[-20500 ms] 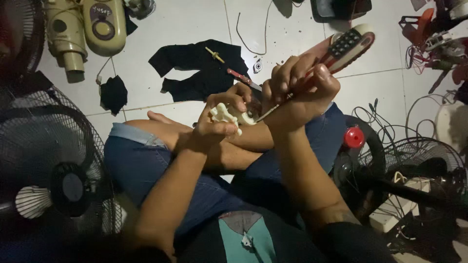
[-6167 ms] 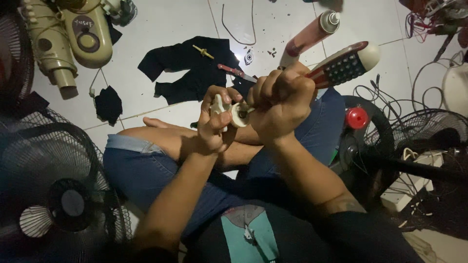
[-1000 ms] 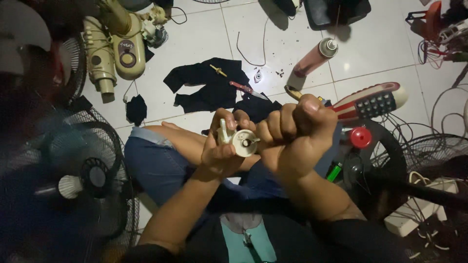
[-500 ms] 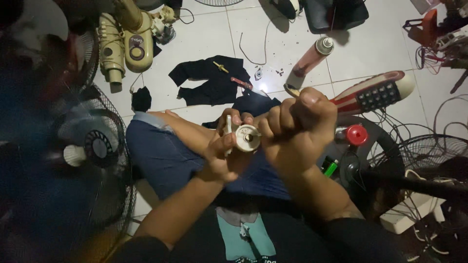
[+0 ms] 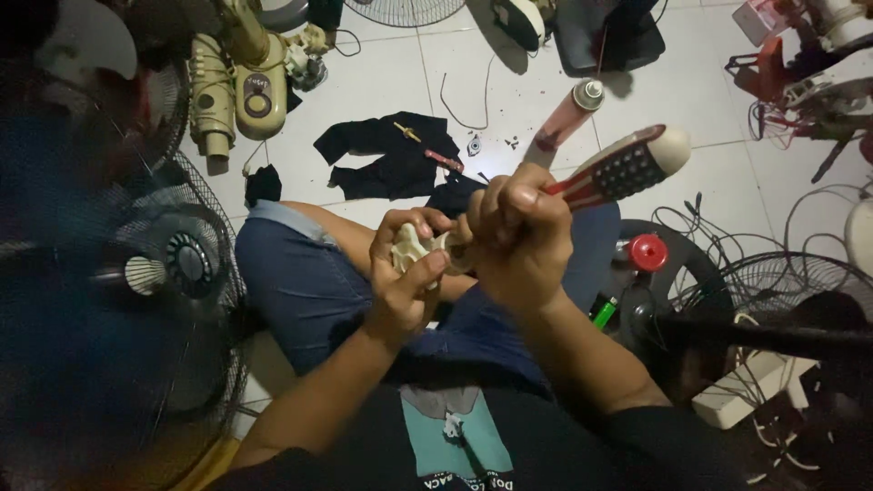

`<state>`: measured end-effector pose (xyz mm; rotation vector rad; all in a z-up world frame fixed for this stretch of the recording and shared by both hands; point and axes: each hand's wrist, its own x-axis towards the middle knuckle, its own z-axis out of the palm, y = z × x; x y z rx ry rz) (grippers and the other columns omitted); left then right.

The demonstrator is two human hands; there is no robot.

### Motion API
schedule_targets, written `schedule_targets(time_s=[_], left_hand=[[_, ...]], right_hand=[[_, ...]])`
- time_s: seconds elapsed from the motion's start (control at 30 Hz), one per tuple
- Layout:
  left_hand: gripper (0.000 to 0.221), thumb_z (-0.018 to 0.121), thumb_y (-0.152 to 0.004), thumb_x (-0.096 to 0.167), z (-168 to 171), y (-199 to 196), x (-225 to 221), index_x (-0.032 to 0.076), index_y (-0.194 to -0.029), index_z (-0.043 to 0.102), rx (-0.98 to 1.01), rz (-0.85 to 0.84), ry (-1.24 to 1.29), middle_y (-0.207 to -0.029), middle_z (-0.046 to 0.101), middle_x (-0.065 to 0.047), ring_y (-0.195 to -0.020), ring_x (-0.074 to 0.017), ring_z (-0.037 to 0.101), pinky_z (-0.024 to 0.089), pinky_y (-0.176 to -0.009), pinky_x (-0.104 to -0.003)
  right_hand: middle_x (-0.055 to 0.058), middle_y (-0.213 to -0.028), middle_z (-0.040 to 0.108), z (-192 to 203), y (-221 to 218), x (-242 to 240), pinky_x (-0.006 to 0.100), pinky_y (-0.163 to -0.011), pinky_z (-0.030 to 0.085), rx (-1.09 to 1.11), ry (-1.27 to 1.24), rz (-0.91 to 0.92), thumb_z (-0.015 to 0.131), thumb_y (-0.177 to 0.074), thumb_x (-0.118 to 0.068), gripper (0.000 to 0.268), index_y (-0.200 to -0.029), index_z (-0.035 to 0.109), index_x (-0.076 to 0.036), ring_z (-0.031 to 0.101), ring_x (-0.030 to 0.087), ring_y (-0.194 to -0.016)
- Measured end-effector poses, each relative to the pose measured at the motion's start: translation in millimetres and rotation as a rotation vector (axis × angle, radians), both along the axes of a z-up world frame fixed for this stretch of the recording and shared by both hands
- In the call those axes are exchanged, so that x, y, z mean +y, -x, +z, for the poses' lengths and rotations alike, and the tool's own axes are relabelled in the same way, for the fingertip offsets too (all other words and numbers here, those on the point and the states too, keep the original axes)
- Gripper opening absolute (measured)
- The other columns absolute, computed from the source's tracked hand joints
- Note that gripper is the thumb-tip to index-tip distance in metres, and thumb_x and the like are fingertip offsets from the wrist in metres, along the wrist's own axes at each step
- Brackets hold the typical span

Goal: Repairing a fan motor component by unscrewing parts and applying lubricant spray.

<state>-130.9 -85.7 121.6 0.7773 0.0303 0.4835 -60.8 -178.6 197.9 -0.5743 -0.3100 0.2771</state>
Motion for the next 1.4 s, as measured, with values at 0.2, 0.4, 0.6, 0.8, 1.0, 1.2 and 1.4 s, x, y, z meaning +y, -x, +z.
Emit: schedule_targets(time_s=[0.2, 0.4, 0.6, 0.8, 1.0, 1.2, 1.4], left_hand=[[0.027, 0.072, -0.081, 0.003, 2, -17, 0, 0.002, -0.092, 0.048, -0.012, 0.044, 0.086, -0.096, 0.062, -0.017, -0.091, -0.0229, 0.069, 0.062, -0.066, -0.03], [0.03, 0.075, -0.077, 0.005, 16, -42, 18, 0.005, -0.09, 0.048, -0.011, 0.018, 0.166, -0.092, 0.061, -0.017, -0.08, -0.0196, 0.068, 0.061, -0.06, -0.028], [0.031, 0.076, -0.076, 0.007, 27, -70, 45, 0.005, -0.092, 0.05, -0.032, 0.023, 0.129, -0.093, 0.06, -0.016, -0.081, -0.0183, 0.064, 0.057, -0.061, -0.027], [0.03, 0.077, -0.074, 0.006, 26, -90, 61, 0.005, -0.09, 0.051, -0.085, -0.004, 0.188, -0.09, 0.061, -0.017, -0.076, -0.0175, 0.064, 0.056, -0.054, -0.024], [0.027, 0.074, -0.078, 0.012, 35, -97, 59, 0.002, -0.091, 0.053, -0.049, -0.062, 0.346, -0.091, 0.063, -0.021, -0.079, -0.0203, 0.066, 0.06, -0.058, -0.029], [0.022, 0.068, -0.085, 0.009, 23, -97, 65, 0.002, -0.098, 0.052, 0.013, -0.198, 0.472, -0.096, 0.064, -0.021, -0.08, -0.0256, 0.07, 0.061, -0.063, -0.032], [0.03, 0.073, -0.085, 0.011, 10, -96, 58, 0.001, -0.105, 0.052, 0.051, -0.299, 0.503, -0.102, 0.067, -0.023, -0.09, -0.0284, 0.072, 0.063, -0.073, -0.037]], right_hand=[[-0.001, -0.054, 0.025, -15, -7, 3, 0.024, -0.042, 0.029, 0.009, -0.166, 0.047, 0.052, -0.091, -0.018, 0.026, -0.069, 0.038, -0.016, 0.022, 0.01, -0.046], [-0.005, -0.051, 0.023, 23, -30, 28, 0.02, -0.039, 0.025, 0.038, -0.011, 0.0, 0.053, -0.09, -0.022, 0.029, -0.069, 0.033, -0.021, 0.018, 0.006, -0.043], [-0.002, -0.058, 0.03, 24, -60, 53, 0.023, -0.048, 0.025, -0.079, -0.12, -0.006, 0.052, -0.088, -0.027, 0.023, -0.074, 0.038, -0.014, 0.027, 0.009, -0.05], [0.017, -0.056, 0.043, 7, -92, 65, 0.032, -0.041, 0.039, -0.314, 0.027, -0.214, 0.052, -0.085, -0.021, 0.022, -0.076, 0.052, -0.001, 0.047, 0.025, -0.047], [0.02, -0.06, 0.048, 16, -98, 71, 0.027, -0.025, 0.042, -0.219, -0.085, -0.063, 0.056, -0.09, -0.005, 0.017, -0.099, 0.054, 0.009, 0.051, 0.023, -0.039], [0.013, -0.052, 0.048, 27, -106, 86, 0.025, -0.028, 0.043, -0.249, 0.074, -0.203, 0.048, -0.104, -0.011, 0.006, -0.104, 0.046, -0.005, 0.046, 0.016, -0.03], [0.012, -0.047, 0.044, 14, -113, 87, 0.028, -0.03, 0.041, -0.167, 0.047, -0.344, 0.055, -0.098, -0.02, 0.023, -0.081, 0.046, -0.007, 0.045, 0.018, -0.033]])
